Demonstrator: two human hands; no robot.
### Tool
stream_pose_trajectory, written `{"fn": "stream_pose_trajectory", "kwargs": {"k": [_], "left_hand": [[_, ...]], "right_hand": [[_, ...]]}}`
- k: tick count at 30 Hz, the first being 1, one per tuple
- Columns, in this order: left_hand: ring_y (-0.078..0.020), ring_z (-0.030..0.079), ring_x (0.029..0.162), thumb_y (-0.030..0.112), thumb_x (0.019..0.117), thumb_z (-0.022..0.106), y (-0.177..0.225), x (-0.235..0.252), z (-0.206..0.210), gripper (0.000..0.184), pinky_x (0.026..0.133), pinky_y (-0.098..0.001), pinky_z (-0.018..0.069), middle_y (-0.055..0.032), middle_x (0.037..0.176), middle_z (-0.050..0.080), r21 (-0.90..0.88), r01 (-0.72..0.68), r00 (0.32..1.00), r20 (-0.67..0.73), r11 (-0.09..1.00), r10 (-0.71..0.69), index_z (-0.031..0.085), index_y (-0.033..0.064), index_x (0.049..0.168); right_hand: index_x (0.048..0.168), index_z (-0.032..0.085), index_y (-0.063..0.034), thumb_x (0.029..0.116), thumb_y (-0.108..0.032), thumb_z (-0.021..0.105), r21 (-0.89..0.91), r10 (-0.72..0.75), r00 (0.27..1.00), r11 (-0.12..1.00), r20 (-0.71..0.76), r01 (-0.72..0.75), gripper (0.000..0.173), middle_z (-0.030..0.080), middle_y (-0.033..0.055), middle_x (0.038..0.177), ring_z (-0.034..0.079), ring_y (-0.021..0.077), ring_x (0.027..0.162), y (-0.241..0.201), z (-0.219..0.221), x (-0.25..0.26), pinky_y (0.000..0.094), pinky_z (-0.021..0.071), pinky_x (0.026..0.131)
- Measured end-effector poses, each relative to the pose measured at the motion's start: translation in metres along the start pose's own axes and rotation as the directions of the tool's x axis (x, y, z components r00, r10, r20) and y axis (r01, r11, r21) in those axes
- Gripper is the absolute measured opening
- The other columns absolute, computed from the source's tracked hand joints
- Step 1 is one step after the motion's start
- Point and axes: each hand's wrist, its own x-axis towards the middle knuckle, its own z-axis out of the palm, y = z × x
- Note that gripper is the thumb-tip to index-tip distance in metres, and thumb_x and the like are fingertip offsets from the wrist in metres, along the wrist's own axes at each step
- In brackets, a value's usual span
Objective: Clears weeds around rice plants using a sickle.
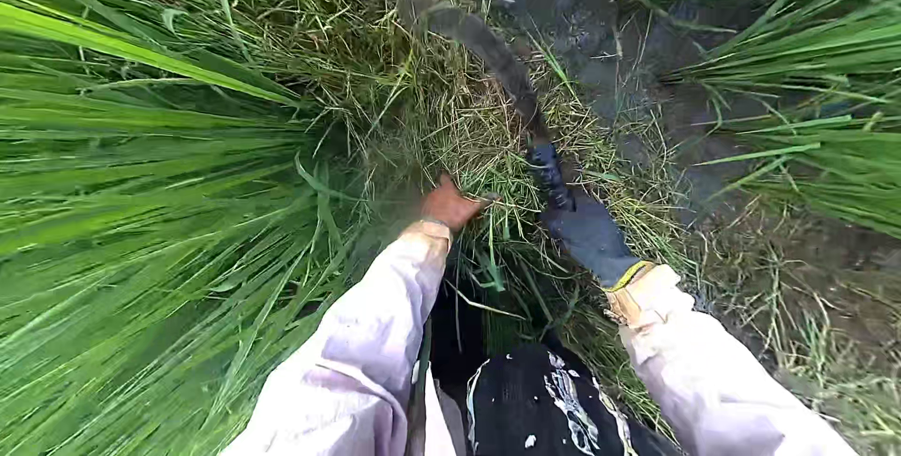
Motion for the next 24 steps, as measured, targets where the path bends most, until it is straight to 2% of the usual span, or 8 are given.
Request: {"fn": "stream_pose_trajectory", "kwargs": {"k": [3, 6, 9, 12, 15, 17, 21, 24], "left_hand": [[-0.0492, 0.067, 0.11, 0.06, 0.0723, 0.084, 0.007, 0.009, 0.028, 0.13, 0.09, -0.0698, 0.0532, -0.0303, 0.134, 0.061, 0.06, 0.053, 0.999, -0.011, 0.997, -0.052, 0.011, 0.0033, 0.163], [-0.0511, 0.068, 0.104, 0.027, 0.0827, 0.08, -0.003, 0.03, 0.033, 0.084, 0.086, -0.0702, 0.0541, -0.0317, 0.116, 0.068, 0.146, 0.033, 0.999, -0.005, 0.989, -0.033, 0.038, -0.0023, 0.15], [-0.0502, 0.067, 0.107, 0.027, 0.0875, 0.075, -0.015, 0.037, 0.024, 0.057, 0.087, -0.0705, 0.0534, -0.0303, 0.116, 0.068, 0.184, -0.034, 0.999, 0.042, 0.982, 0.026, 0.057, -0.0012, 0.134], [-0.0508, 0.065, 0.111, 0.03, 0.0896, 0.073, -0.025, 0.041, 0.037, 0.051, 0.089, -0.0707, 0.0522, -0.0325, 0.119, 0.066, 0.188, -0.055, 0.996, 0.081, 0.981, 0.041, 0.062, -0.0052, 0.125], [-0.0513, 0.065, 0.112, 0.025, 0.0914, 0.072, -0.023, 0.053, 0.035, 0.047, 0.091, -0.0707, 0.0514, -0.0336, 0.119, 0.066, 0.168, -0.045, 0.995, 0.096, 0.985, 0.029, 0.063, -0.0086, 0.122], [-0.0509, 0.065, 0.112, 0.02, 0.0906, 0.072, -0.024, 0.05, 0.041, 0.042, 0.091, -0.0703, 0.0512, -0.0336, 0.118, 0.066, 0.19, -0.037, 0.992, 0.122, 0.981, 0.014, 0.064, -0.0098, 0.118], [-0.0501, 0.066, 0.109, 0.019, 0.0919, 0.071, -0.032, 0.05, 0.044, 0.041, 0.088, -0.0696, 0.0527, -0.0327, 0.116, 0.067, 0.217, -0.082, 0.99, 0.126, 0.973, 0.056, 0.063, -0.0079, 0.122], [-0.053, 0.064, 0.111, 0.019, 0.0923, 0.071, -0.036, 0.06, 0.049, 0.049, 0.09, -0.0724, 0.0512, -0.0351, 0.121, 0.064, 0.191, -0.046, 0.995, 0.093, 0.981, 0.029, 0.057, -0.0077, 0.131]], "right_hand": [[0.132, 0.057, -0.0176, 0.0893, -0.044, 0.075, 0.222, -0.121, 0.977, 0.962, -0.174, 0.158, 0.053, 0.067, 0.0122, 0.09, 0.066, 0.0289, 0.073, -0.034, 0.002, -0.007, 0.0544, 0.0544, 0.058], [0.133, 0.057, -0.0157, 0.0973, -0.05, 0.06, -0.065, 0.013, 0.998, 0.998, -0.064, -0.017, 0.05, 0.071, 0.0155, 0.099, 0.07, 0.0347, 0.088, 0.029, 0.043, 0.028, 0.0616, 0.0561, 0.074], [0.128, 0.063, -0.0155, 0.1004, -0.054, 0.05, -0.292, 0.191, 0.977, 0.944, 0.098, -0.155, 0.049, 0.072, 0.0142, 0.107, 0.07, 0.0338, 0.101, 0.06, 0.042, 0.022, 0.0623, 0.0555, 0.086], [0.115, 0.066, -0.0133, 0.0922, -0.047, 0.068, -0.132, 0.108, 0.993, 0.986, 0.036, -0.102, 0.041, 0.07, 0.0117, 0.091, 0.069, 0.0304, 0.085, 0.003, 0.022, -0.017, 0.0579, 0.056, 0.075], [0.128, 0.061, -0.0187, 0.0878, -0.04, 0.077, 0.165, -0.109, 0.986, 0.978, -0.125, 0.129, 0.048, 0.068, 0.0089, 0.085, 0.066, 0.0251, 0.07, -0.042, 0.01, -0.02, 0.0501, 0.0548, 0.057], [0.138, 0.055, -0.0193, 0.091, -0.043, 0.074, 0.128, -0.097, 0.99, 0.986, -0.104, 0.11, 0.056, 0.069, 0.012, 0.095, 0.068, 0.0281, 0.077, -0.008, 0.027, -0.007, 0.0533, 0.0568, 0.062], [0.125, 0.065, -0.0181, 0.0945, -0.054, 0.06, -0.289, 0.187, 0.977, 0.945, 0.1, -0.151, 0.047, 0.072, 0.0118, 0.105, 0.07, 0.0313, 0.097, 0.13, 0.053, 0.01, 0.0621, 0.0557, 0.084], [0.113, 0.068, -0.0128, 0.0914, -0.046, 0.068, -0.182, 0.204, 0.975, 0.966, 0.088, -0.185, 0.04, 0.07, 0.0109, 0.094, 0.069, 0.0286, 0.088, 0.075, 0.036, -0.014, 0.0567, 0.0559, 0.077]]}}
